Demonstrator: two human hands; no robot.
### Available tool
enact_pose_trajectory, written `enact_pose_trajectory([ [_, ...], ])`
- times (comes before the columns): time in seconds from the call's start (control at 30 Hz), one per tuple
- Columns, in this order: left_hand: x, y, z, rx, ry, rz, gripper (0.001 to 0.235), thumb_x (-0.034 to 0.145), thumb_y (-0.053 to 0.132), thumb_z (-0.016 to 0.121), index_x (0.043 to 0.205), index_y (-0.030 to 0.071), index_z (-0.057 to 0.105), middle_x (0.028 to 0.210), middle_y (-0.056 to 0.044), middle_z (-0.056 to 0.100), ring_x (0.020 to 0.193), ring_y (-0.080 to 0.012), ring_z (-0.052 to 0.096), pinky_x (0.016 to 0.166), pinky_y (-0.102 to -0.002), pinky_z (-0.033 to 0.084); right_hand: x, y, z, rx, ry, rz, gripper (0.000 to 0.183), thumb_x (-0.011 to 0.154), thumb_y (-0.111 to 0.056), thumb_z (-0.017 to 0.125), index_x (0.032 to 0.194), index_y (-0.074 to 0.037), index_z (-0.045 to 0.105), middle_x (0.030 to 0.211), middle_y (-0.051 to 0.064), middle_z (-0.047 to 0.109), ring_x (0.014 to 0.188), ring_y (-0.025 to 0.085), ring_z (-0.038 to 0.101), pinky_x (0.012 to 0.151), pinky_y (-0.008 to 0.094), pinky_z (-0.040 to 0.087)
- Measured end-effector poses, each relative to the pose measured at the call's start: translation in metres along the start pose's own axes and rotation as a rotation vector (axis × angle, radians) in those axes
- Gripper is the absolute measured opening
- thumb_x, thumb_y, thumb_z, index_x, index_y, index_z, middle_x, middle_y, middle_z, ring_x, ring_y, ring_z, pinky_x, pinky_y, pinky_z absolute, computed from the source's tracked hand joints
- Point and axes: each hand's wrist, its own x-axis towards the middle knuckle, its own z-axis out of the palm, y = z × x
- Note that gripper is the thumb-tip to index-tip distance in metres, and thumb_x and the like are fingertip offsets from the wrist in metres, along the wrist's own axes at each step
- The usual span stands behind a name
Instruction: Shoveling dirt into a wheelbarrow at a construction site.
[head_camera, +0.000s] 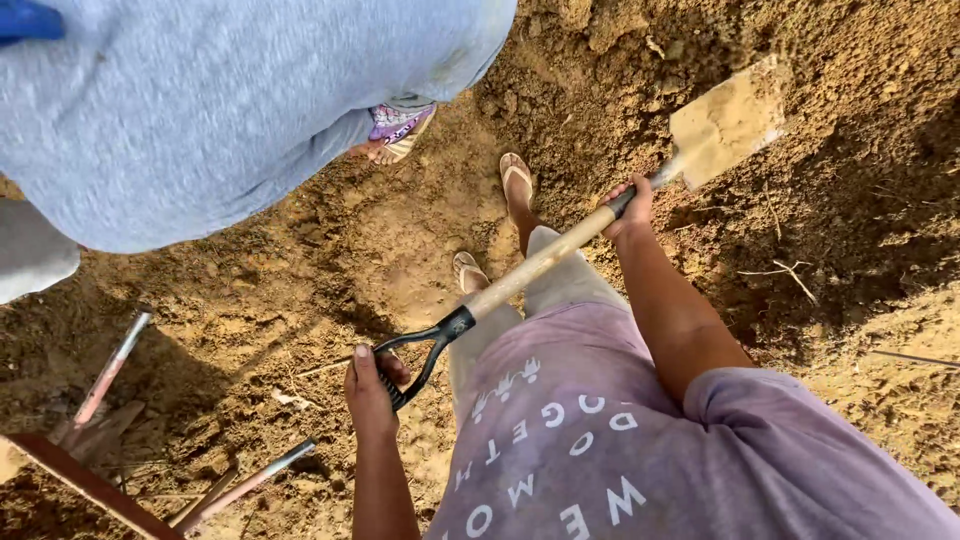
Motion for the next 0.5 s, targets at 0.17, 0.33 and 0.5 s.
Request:
enact_pose_trajectory([
  [0.17,-0.024,-0.031,-0.052,-0.157,0.031,-0.222,0.048,0.095,0.056,0.06,0.085,0.009,0.057,0.064,-0.005,0.059,0.055,-0.0185,0.06,0.053,-0.033,0.053,-0.021,0.041,0.0,-0.051,-0.058,0.078,0.033,0.089,-0.036,0.071,0.07,-0.016,0.053,0.06,-0.001,0.057,0.053,0.015,0.055,0.055,0.033,0.053],
  [0.33,-0.045,-0.088,-0.068,-0.285,0.219,-0.257,0.047,0.095,0.056,0.065,0.079,0.014,0.05,0.059,-0.003,0.05,0.049,-0.0163,0.05,0.047,-0.032,0.045,-0.042,0.075,0.03,-0.278,-0.139,0.228,0.031,0.089,-0.037,0.065,0.071,-0.016,0.051,0.064,0.004,0.061,0.059,0.02,0.061,0.062,0.04,0.056],
  [0.5,-0.024,-0.149,-0.1,-0.291,0.345,-0.265,0.041,0.097,0.049,0.062,0.079,0.015,0.046,0.057,-0.001,0.046,0.048,-0.0166,0.046,0.047,-0.033,0.042,0.022,0.152,0.044,-0.388,-0.037,0.34,0.031,0.098,-0.037,0.063,0.078,-0.015,0.054,0.066,0.003,0.061,0.059,0.018,0.058,0.062,0.038,0.055],
])
